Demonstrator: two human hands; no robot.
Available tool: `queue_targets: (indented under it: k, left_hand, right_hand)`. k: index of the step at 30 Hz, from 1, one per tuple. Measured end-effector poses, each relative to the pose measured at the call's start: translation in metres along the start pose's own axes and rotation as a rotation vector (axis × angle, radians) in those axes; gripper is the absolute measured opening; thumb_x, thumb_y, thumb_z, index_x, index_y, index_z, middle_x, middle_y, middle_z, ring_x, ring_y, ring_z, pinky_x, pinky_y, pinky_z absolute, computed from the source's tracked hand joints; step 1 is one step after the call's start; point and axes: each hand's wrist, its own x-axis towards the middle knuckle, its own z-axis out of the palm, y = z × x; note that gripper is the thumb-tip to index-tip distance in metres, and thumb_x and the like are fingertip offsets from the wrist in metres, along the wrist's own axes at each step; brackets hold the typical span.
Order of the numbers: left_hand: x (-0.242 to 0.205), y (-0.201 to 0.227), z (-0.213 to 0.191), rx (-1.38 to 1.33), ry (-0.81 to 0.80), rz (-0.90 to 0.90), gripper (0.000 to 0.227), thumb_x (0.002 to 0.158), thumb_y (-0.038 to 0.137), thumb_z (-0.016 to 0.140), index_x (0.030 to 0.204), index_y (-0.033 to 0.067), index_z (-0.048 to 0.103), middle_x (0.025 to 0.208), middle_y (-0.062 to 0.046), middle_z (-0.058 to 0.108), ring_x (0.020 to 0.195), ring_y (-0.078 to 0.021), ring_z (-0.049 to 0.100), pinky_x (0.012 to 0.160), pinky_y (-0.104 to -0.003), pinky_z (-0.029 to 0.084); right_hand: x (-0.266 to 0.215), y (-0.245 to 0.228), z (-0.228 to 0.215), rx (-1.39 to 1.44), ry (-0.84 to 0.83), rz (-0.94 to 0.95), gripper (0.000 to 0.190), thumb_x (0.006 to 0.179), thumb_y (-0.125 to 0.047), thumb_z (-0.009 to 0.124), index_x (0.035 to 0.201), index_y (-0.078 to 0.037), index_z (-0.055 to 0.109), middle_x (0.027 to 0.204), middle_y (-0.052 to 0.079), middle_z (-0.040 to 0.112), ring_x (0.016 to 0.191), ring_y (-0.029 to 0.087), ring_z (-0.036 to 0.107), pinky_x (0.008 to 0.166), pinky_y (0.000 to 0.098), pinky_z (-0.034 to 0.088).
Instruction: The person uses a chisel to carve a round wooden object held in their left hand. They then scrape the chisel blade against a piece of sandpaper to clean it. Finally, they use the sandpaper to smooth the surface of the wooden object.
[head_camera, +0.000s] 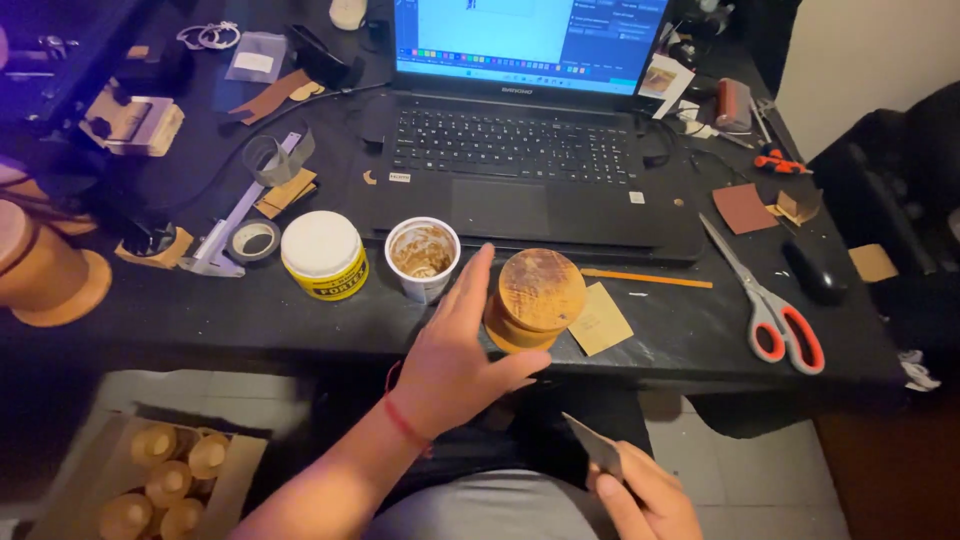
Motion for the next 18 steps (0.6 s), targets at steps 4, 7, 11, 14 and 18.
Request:
queue_targets:
  k: [4,7,11,14,18]
  left_hand:
    - [0.014,-0.004,0.005,0.255,0.058,0.082,0.091,0.076,0.047,0.077,0.146,0.0021,0.04,0.157,-0.02,0.034,0.14,-0.0357,0.039,0.111,-0.048,0.032]
    - [0.014,0.0,0.0,0.374,0.117,0.243,0.074,0.084,0.048,0.072,0.137,0.0007,0.051,0.147,-0.026,0.045,0.132,-0.0415,0.049,0.108,-0.051,0.039]
    - [0.008,0.011,-0.003,0.365,0.069,0.314,0.052,0.084,0.026,0.075,0.129,0.005,0.057,0.137,-0.027,0.053,0.126,-0.043,0.052,0.104,-0.05,0.044]
    - [0.003,0.01,-0.004,0.188,0.018,0.245,0.053,0.091,0.029,0.066,0.137,0.0067,0.053,0.148,-0.025,0.046,0.138,-0.0382,0.044,0.115,-0.046,0.034]
    - [0.004,0.012,-0.002,0.162,0.043,0.143,0.076,0.088,0.032,0.069,0.147,-0.0015,0.035,0.153,-0.021,0.041,0.145,-0.0336,0.037,0.119,-0.043,0.029]
  right_hand:
    - [-0.009,0.014,-0.003,0.014,0.019,0.077,0.029,0.092,-0.032,0.056,0.078,-0.011,0.069,0.07,0.0,0.065,0.064,0.013,0.059,0.064,0.0254,0.045]
    - [-0.011,0.014,-0.003,0.029,0.005,0.117,0.028,0.091,-0.031,0.057,0.092,-0.01,0.075,0.071,0.0,0.063,0.064,0.012,0.057,0.063,0.0245,0.044]
    - [-0.009,0.021,0.001,0.075,-0.001,-0.069,0.034,0.091,-0.025,0.058,0.116,-0.008,0.075,0.075,0.0,0.066,0.066,0.011,0.061,0.063,0.0229,0.047]
    - [-0.012,0.028,0.005,0.117,0.018,-0.102,0.034,0.091,-0.024,0.06,0.119,-0.009,0.073,0.076,0.002,0.067,0.062,0.011,0.059,0.06,0.0231,0.045]
    - [-0.017,0.036,0.005,0.119,0.026,-0.12,0.034,0.089,-0.019,0.063,0.12,-0.009,0.072,0.078,0.003,0.069,0.064,0.011,0.063,0.062,0.0222,0.047]
